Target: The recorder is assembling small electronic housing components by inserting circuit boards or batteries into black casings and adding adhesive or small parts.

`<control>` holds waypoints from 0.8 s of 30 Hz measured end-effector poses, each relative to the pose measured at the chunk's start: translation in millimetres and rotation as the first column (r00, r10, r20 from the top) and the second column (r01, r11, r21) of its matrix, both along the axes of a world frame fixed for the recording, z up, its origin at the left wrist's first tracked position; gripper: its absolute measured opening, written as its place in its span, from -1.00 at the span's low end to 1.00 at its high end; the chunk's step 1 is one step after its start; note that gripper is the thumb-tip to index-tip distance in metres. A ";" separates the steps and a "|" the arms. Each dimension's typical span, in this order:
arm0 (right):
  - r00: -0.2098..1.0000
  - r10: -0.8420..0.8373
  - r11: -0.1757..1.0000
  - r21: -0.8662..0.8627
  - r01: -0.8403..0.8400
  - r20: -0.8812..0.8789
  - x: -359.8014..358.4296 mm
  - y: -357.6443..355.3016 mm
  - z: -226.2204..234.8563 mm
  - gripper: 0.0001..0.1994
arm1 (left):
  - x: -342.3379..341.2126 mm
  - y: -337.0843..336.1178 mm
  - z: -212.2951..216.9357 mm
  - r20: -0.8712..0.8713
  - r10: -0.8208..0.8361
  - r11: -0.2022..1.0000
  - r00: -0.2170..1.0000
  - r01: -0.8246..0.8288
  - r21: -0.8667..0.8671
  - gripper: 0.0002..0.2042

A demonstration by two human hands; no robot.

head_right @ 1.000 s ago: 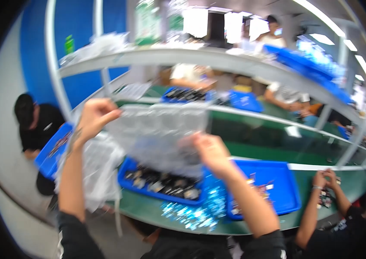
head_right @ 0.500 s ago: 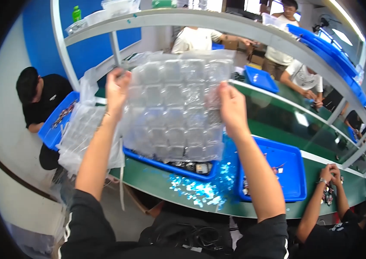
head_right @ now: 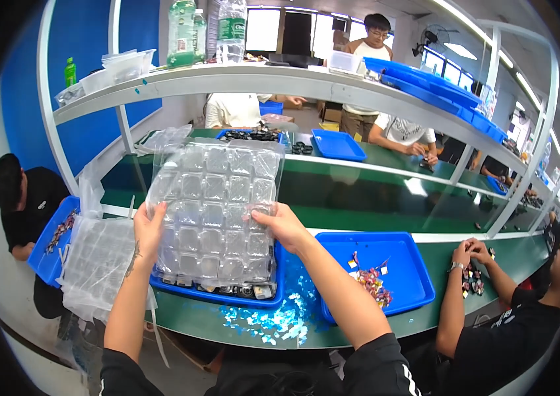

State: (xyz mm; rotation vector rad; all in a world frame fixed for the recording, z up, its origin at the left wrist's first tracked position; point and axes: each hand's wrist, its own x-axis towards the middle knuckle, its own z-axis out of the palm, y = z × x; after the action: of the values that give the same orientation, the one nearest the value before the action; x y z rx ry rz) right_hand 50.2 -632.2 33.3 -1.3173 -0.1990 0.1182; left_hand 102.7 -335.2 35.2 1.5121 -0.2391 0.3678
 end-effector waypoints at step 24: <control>0.666 0.481 0.734 -0.677 0.049 0.570 -136.4 94.1 73.4 -0.48 | -346.8 273.6 -98.6 0.115 0.344 0.862 0.932 -0.265 -0.433 -0.49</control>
State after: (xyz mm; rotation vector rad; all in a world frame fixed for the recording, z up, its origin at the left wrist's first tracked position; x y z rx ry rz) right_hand -86.2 -538.2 106.7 -1.9968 -1.1121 -0.1486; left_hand -244.0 -61.6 -63.3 1.0932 -0.0591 0.7715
